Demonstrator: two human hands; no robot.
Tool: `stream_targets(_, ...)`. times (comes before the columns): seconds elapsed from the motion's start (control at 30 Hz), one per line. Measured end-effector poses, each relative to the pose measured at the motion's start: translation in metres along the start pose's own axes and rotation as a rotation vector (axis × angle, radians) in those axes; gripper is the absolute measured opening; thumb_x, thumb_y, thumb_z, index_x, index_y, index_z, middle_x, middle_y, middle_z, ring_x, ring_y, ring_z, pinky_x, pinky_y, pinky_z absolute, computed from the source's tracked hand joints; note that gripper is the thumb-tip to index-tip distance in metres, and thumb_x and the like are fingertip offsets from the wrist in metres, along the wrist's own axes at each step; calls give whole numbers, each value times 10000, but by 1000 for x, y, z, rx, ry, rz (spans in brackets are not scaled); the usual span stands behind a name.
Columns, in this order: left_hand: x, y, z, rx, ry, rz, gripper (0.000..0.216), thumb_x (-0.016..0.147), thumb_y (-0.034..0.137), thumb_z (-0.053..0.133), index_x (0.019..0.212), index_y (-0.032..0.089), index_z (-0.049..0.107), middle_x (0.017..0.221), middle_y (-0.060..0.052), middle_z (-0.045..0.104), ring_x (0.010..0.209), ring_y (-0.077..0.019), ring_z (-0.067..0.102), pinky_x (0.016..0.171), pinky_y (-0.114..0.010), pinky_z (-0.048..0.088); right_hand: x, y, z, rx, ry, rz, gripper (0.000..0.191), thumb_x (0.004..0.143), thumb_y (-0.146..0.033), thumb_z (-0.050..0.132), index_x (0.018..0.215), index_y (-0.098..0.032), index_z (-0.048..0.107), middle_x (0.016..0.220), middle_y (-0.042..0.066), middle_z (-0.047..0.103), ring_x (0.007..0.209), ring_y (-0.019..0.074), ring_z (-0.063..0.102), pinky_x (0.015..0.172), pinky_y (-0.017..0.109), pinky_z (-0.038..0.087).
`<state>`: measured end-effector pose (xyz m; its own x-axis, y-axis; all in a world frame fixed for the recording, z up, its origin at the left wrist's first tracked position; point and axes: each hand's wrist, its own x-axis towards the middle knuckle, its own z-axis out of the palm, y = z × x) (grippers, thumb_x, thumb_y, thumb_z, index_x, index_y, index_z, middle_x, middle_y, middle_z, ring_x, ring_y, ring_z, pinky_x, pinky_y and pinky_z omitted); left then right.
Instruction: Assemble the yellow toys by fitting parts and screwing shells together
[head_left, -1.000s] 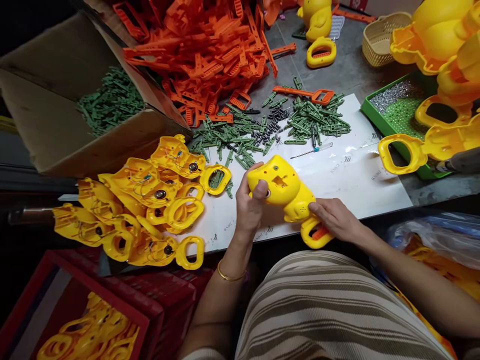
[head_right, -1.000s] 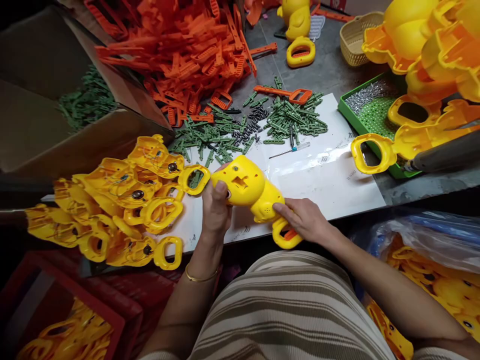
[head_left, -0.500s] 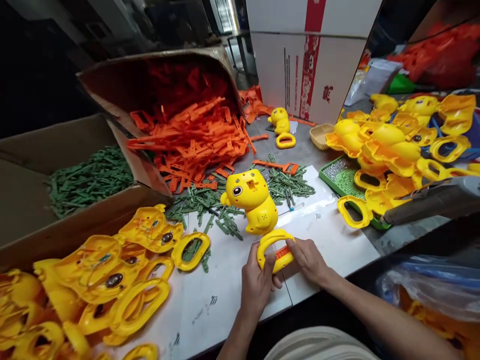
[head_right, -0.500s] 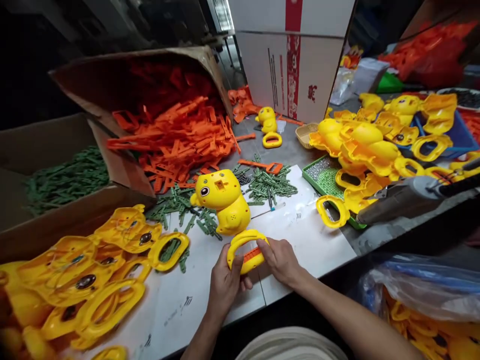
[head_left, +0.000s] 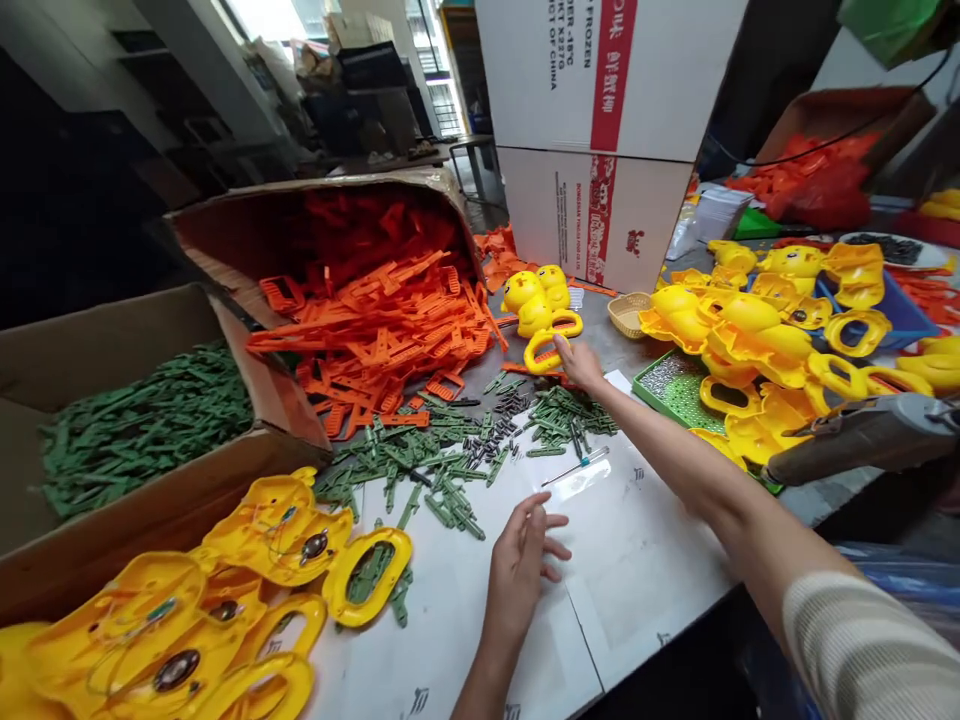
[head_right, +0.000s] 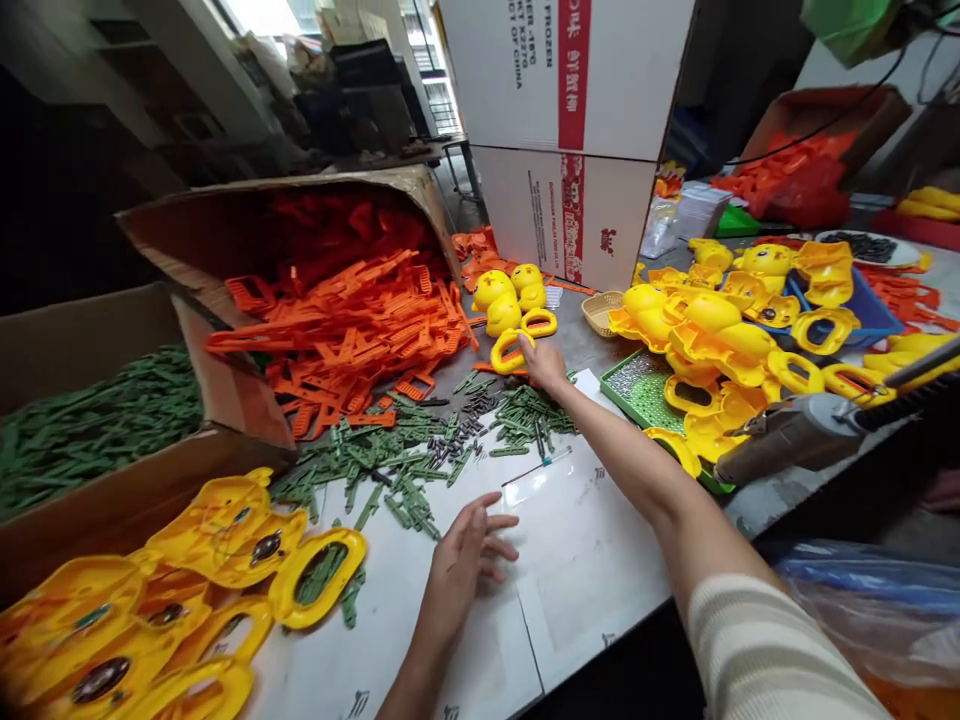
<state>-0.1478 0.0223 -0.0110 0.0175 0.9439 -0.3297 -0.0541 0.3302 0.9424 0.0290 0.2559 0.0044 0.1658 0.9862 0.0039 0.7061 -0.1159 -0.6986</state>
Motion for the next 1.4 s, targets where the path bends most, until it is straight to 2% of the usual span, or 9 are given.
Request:
stream_targets(0.13,-8,-13,-9,51,54,-87,640,763,720,651,1071,161,702,891,-104,745,603,-153,657,455,-213,481,47,0,3,-47,12,86,347,965,-451,595,1105,-138,649,1069,64,690,931,177,675,850,388,574)
stream_targets(0.27,-7,-21,-16,75,88,-113,642,669,723,728,1010,179,736,864,-91,746,602,-163,647,464,-232,483,46,7,-2,-92,109,73,385,980,-462,554,1191,-148,624,1103,81,687,961,194,666,856,381,557)
stream_targets(0.57,-13,-28,0,103,-36,-68,552,691,668,745,958,185,744,840,-84,736,615,-161,628,469,-229,457,15,57,-69,-333,446,44,450,931,-143,466,1372,-176,547,1511,162,428,1411,300,296,1152,441,184)
stream_targets(0.77,-21,-31,1,181,-57,-52,524,729,663,715,977,202,738,861,-78,742,637,-157,632,524,-244,475,20,75,-75,-370,414,97,454,870,8,440,1239,-149,654,1315,197,624,1259,312,476,1045,499,320)
stream_targets(0.97,-23,-28,-5,191,-148,-111,505,789,633,674,1003,177,707,897,-97,736,655,-157,646,516,-234,455,8,47,-85,-254,365,-109,411,883,-51,469,1221,-159,675,1264,123,687,1198,273,572,1025,440,420)
stream_targets(1.07,-22,-27,-5,160,-243,-117,435,851,564,638,1037,174,690,919,-85,723,659,-128,635,532,-215,452,24,36,-101,-121,336,-233,400,881,-56,427,1190,-130,671,1226,88,703,1135,216,619,1011,405,464)
stream_targets(1.17,-21,-29,-6,124,-285,-108,406,878,529,622,1061,172,681,921,-80,714,665,-122,635,532,-208,459,40,18,-115,332,517,-382,228,845,-56,531,960,-157,701,1024,58,755,959,166,656,936,371,529)
stream_targets(1.27,-22,-26,-7,59,-162,-17,425,885,518,636,1153,188,633,982,-90,712,715,-137,658,554,-219,496,7,-18,-119,583,549,-589,210,816,-37,613,916,-213,673,977,37,761,885,135,668,896,329,562)
stream_targets(1.4,-32,-6,-10,-211,60,388,686,836,640,650,1417,348,432,1386,-89,576,1086,-220,662,821,-343,603,-119,-76,-89,499,367,-931,227,836,-110,668,1021,-241,682,1075,28,743,904,190,690,725,338,579)
